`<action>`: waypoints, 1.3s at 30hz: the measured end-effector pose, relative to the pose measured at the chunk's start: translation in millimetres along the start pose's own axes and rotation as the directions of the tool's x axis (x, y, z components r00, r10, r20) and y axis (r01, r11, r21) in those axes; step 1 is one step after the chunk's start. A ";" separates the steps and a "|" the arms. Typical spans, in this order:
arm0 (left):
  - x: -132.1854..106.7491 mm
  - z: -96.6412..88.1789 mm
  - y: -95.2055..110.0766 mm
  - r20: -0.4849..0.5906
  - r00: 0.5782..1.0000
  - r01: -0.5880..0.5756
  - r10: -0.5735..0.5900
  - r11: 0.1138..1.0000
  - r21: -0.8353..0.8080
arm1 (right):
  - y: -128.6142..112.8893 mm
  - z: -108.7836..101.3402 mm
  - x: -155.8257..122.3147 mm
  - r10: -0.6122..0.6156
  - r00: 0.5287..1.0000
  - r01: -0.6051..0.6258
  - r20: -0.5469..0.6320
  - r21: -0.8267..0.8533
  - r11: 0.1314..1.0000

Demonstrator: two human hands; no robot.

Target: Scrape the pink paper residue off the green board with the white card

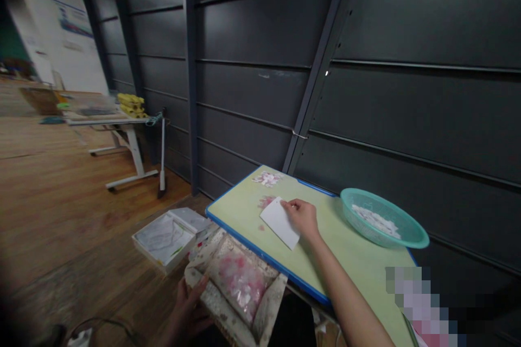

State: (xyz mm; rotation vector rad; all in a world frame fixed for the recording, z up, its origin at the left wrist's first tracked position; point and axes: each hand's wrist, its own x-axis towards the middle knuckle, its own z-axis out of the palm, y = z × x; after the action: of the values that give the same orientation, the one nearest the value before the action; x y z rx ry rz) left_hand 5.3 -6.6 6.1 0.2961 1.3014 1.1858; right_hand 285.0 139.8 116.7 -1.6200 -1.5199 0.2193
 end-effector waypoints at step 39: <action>-3.5 1.7 2.7 -0.009 1.000 -0.027 0.028 0.998 0.065 | 0.4 -5.4 17.5 -0.005 1.000 0.008 -0.024 0.115 0.993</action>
State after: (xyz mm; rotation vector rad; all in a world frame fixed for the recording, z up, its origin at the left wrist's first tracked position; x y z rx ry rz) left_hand 6.0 -7.5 10.7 0.3569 1.3499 1.1710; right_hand 293.0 152.7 127.1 -1.5213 -1.4675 0.2789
